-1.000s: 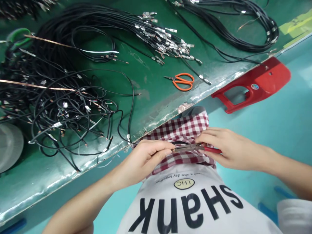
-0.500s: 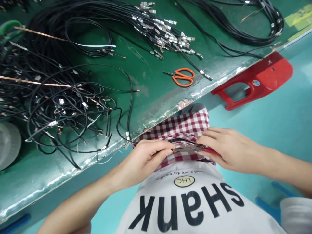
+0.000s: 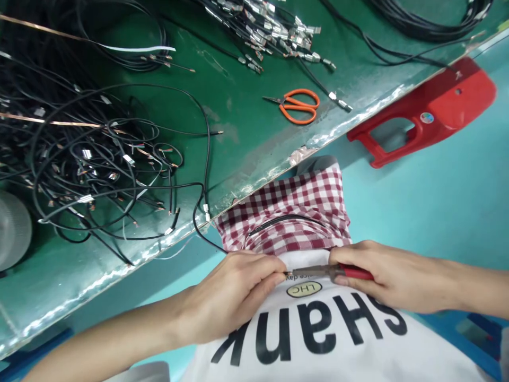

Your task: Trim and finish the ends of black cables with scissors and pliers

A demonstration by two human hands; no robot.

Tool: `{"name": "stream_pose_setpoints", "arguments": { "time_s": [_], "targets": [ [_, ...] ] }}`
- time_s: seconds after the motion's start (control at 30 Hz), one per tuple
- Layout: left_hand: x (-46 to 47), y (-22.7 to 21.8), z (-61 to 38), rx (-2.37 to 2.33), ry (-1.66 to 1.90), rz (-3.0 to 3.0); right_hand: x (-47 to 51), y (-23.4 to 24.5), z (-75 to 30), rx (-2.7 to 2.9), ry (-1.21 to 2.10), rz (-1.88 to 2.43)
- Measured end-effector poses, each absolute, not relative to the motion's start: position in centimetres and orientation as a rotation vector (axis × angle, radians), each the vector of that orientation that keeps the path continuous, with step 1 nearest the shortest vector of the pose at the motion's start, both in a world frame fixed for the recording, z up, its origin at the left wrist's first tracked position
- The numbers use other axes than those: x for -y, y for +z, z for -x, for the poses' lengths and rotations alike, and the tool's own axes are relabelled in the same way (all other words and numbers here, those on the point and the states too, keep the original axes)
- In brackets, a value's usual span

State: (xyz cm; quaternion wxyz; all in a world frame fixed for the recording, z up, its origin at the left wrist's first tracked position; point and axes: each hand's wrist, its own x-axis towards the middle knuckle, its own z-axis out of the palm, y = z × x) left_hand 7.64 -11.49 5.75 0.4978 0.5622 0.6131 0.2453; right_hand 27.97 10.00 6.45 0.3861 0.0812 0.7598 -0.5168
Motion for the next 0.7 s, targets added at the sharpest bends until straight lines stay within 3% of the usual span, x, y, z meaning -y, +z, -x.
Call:
{"name": "stream_pose_setpoints", "arguments": {
  "time_s": [0.7],
  "targets": [
    [11.29, 5.49, -6.96, -1.520, 0.591, -1.412, -10.22, 6.11, -28.11, -1.889, -1.427, -0.254]
  ]
}}
